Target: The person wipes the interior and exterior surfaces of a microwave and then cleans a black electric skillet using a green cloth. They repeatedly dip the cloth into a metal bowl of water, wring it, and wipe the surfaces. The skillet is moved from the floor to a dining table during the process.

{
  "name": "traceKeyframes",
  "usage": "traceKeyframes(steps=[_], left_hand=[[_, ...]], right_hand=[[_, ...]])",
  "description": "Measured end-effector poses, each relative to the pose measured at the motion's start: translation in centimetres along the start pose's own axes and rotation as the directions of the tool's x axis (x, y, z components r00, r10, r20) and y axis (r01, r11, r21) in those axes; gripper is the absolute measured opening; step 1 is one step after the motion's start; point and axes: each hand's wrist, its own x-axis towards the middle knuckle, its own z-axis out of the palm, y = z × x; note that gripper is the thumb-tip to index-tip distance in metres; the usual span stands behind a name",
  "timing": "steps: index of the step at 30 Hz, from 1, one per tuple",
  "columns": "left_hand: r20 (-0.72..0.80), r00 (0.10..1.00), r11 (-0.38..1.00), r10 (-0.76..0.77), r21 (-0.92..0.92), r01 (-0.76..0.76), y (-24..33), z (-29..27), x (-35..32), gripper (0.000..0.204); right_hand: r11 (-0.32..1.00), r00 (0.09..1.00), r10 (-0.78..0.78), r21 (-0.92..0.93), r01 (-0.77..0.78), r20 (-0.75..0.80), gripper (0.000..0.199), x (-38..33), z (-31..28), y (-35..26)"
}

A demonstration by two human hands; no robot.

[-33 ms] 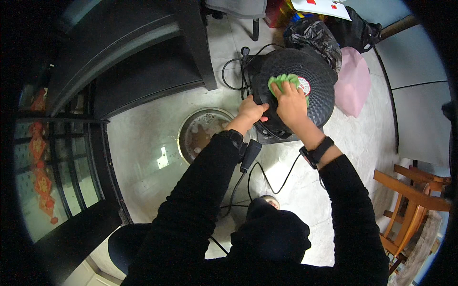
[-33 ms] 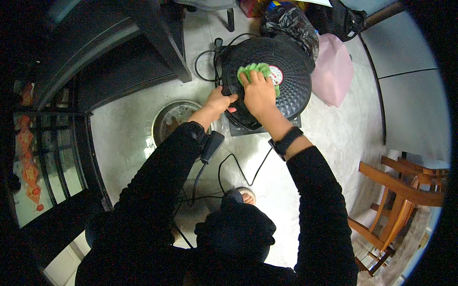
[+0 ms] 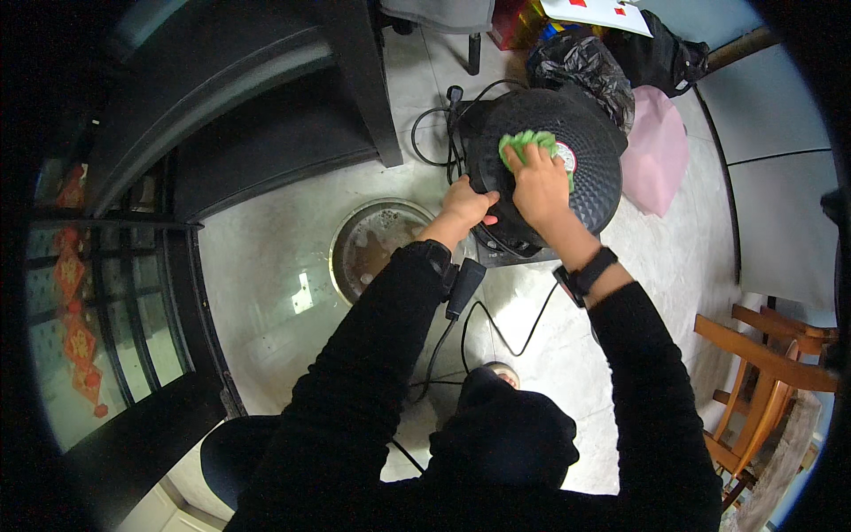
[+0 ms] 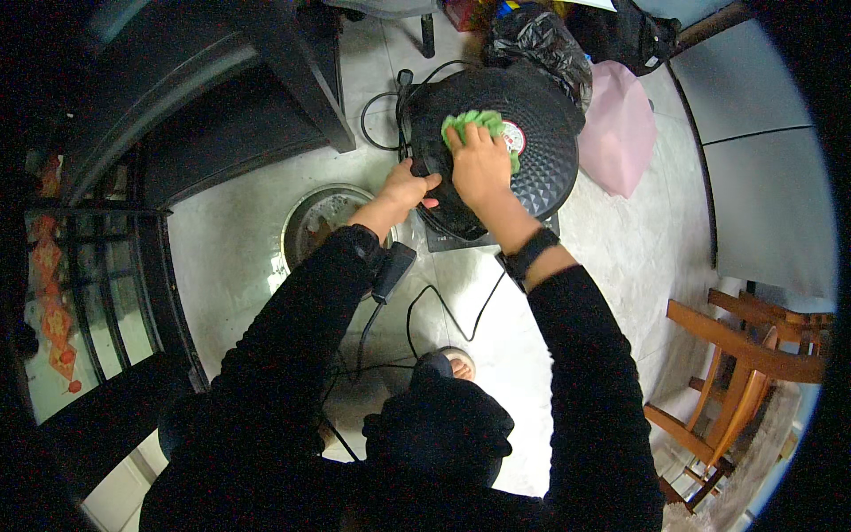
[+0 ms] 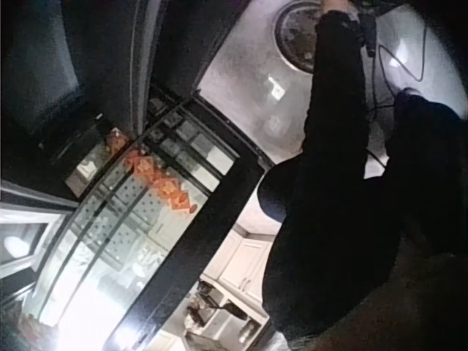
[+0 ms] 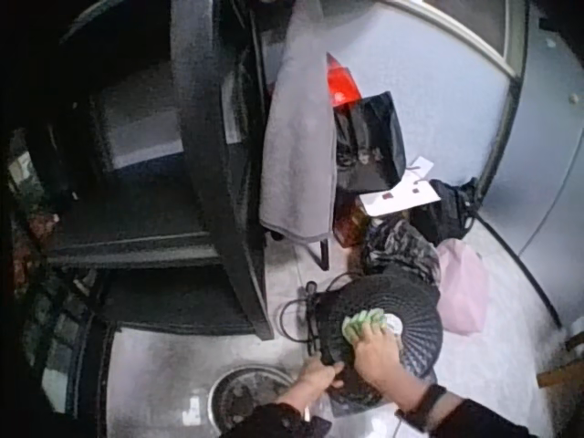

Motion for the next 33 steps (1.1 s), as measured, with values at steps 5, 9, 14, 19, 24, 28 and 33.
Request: traceKeyframes(steps=[5, 9, 14, 19, 24, 28, 33], left_hand=[[0.017, 1.0, 0.999, 0.014, 0.041, -0.015, -0.1, -0.1, 0.1, 0.046], [-0.034, 0.998, 0.994, 0.045, 0.103, -0.041, -0.5, 0.1, 0.2, 0.048], [0.005, 1.0, 1.0, -0.013, 0.009, 0.013, -0.1, 0.3, -0.3, 0.04], [-0.019, 1.0, 0.998, -0.025, 0.058, 0.026, 0.1, 0.2, -0.3, 0.042], [-0.05, 0.998, 0.996, 0.035, 0.089, -0.031, -0.8, 0.2, -0.2, 0.047], [-0.085, 0.995, 0.995, 0.058, 0.08, -0.052, -1.1, 0.5, -0.6, 0.052], [-0.069, 0.997, 0.999, 0.046, 0.023, -0.044, -0.8, 0.5, -0.8, 0.055]], right_hand=[[0.998, 0.994, -0.056, -0.026, 0.058, 0.089, 0.04, -1.1, -0.8, -0.7], [0.996, 0.993, -0.062, 0.071, 0.056, 0.098, 0.046, -1.8, -0.2, 0.2], [0.98, 0.978, 0.095, 0.188, -0.059, -0.187, 0.047, 3.8, 3.3, 1.8], [0.862, 0.931, -0.289, 0.364, 0.354, -0.221, 0.034, 4.5, 3.3, 0.4], [0.618, 0.726, -0.68, 0.451, 0.643, -0.104, 0.029, 5.1, 2.6, 0.5], [0.786, 0.848, -0.521, 0.337, 0.519, -0.092, 0.024, 10.1, 5.1, 2.8], [0.989, 1.0, 0.003, 0.15, 0.001, -0.03, 0.02, 12.5, 5.0, 4.5]])
